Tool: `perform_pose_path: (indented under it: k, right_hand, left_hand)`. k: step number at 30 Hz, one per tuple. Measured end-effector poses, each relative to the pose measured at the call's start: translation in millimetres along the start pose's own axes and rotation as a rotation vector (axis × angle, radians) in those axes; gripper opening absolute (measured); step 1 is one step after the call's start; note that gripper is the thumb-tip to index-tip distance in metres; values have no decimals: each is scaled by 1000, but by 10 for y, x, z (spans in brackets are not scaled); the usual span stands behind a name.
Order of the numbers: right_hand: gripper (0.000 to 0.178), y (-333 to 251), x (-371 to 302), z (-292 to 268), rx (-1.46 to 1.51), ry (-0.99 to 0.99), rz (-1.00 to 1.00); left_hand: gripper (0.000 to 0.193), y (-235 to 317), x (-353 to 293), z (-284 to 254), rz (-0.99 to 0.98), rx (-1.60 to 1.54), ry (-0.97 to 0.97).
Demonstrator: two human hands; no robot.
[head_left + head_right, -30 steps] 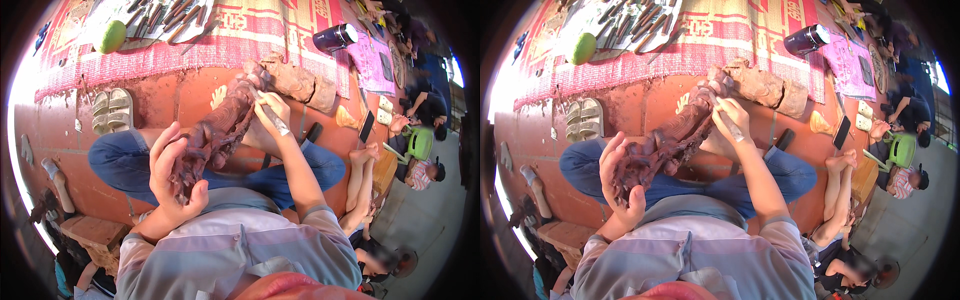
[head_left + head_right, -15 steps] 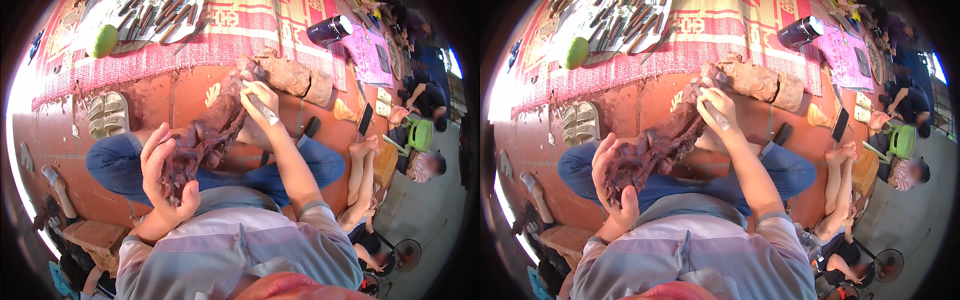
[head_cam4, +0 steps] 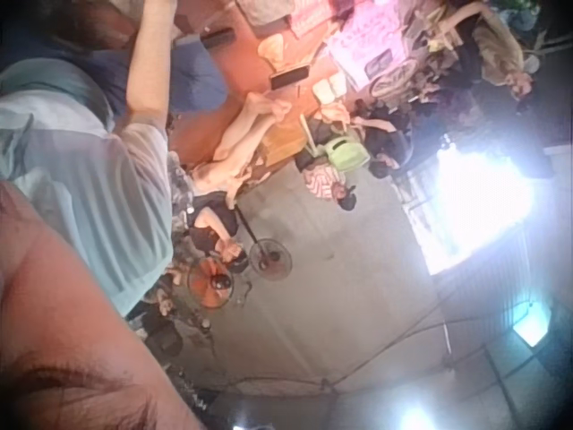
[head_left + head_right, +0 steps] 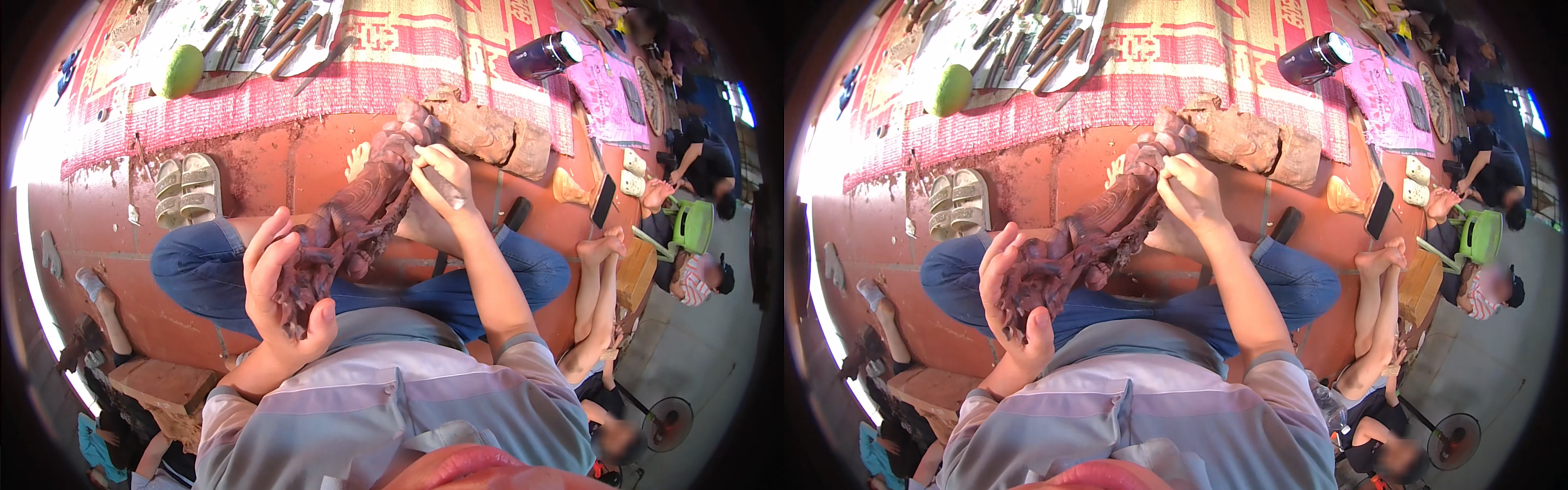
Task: The person sits cross-legged on a mat and carves a dark reddish-brown piece of wood using a small knife. They hold the wood in their left hand and use the knife in their right hand to shape the surface, occasionally rotating the object to access different areas.
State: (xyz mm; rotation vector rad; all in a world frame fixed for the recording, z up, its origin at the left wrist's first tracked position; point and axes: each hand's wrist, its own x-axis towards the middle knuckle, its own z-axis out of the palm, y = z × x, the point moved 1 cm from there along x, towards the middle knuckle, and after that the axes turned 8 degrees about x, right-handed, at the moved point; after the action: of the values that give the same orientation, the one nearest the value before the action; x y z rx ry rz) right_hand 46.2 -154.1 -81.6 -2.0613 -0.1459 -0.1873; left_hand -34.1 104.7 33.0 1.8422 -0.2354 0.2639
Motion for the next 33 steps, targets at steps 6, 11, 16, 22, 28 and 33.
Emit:
perform_pose_path:
  k: [6, 11, 16, 22, 28, 33]
  right_hand:
    - [22, 49, 40, -42, 10, -71, 3]
    - [17, -57, 46, -4, 51, -12, -16]
    - [10, 30, 29, -108, 53, -21, 66]
    - [7, 51, 155, -22, 74, 2, -120]
    - [10, -13, 62, -89, 146, -9, -13]
    - [16, 152, 132, -2, 64, 1, -122]
  left_hand:
    - [65, -17, -7, -11, -3, -33, 7]
    - [63, -4, 0, -35, 8, -2, -5]
    - [63, 0, 3, -9, -13, -26, 17]
    - [64, -6, -11, 19, 5, -30, 29]
    - [66, 24, -5, 8, -9, 1, 5]
    - [67, 1, -8, 8, -37, -85, 1]
